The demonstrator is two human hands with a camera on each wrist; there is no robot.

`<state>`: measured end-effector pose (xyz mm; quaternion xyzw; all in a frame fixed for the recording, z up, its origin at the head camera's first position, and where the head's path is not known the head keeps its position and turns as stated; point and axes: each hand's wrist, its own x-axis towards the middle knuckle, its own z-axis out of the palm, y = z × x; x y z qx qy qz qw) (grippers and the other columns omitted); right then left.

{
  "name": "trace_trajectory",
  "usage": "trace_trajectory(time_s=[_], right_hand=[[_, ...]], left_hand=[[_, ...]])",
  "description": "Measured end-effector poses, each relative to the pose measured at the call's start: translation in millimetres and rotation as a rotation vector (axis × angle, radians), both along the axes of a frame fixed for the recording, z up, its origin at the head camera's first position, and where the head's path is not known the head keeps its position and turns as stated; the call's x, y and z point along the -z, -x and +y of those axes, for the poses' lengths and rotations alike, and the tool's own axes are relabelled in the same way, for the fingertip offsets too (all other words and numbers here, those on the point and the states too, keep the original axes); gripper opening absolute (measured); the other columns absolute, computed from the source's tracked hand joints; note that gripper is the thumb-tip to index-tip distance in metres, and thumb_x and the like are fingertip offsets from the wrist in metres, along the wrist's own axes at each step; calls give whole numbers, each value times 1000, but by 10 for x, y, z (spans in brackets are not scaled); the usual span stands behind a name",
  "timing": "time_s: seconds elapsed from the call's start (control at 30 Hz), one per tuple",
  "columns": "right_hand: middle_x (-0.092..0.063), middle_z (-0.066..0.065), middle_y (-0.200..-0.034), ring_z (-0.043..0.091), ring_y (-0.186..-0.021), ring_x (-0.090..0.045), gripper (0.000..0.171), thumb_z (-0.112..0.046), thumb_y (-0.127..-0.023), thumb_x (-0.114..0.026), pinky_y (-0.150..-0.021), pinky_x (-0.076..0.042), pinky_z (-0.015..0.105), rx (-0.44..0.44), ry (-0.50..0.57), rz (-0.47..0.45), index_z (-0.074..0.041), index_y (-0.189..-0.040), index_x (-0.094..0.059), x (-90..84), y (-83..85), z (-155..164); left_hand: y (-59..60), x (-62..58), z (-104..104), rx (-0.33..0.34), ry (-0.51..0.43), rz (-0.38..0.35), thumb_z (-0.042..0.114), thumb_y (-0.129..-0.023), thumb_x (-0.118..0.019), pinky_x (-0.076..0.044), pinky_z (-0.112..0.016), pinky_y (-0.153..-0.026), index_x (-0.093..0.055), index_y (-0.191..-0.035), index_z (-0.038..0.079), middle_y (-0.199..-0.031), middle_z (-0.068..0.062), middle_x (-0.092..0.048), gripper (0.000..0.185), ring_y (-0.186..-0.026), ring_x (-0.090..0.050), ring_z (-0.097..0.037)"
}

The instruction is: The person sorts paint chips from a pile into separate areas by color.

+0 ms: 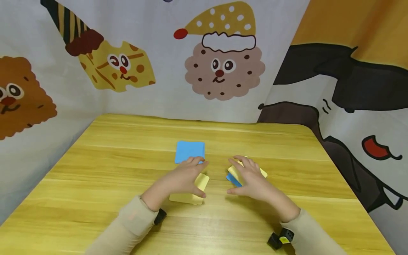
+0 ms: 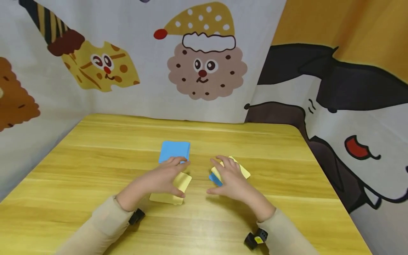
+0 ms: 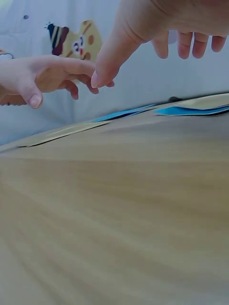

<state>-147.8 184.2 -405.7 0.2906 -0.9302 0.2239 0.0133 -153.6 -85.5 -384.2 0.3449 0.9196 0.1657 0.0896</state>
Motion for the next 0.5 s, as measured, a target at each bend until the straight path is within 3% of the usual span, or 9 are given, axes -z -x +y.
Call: trace_trajectory(time_s=[0.27,0.5], right_hand=[[-29,20,-146,40,-130,-26,101,-45,-69,-84,-97,-21,58,68,-16,-14,-3,-147,-36,-10,33,294],[-31,22,-144,43,-127,-28,98,-42,-70,-84,-93,-22,60,39,-15,-13,-1,-145,-37,30,170,566]], left_hand=[[46,-12,352,3,-3,19,54,-70,-80,-28,-46,-107,-32,-149,6,-149,-12,-31,104,-134,-28,-28],[40,7,706,-38,10,76,59,-70,-77,-33,-45,-104,-34,-148,4,-146,-13,-36,104,-131,-34,-29]])
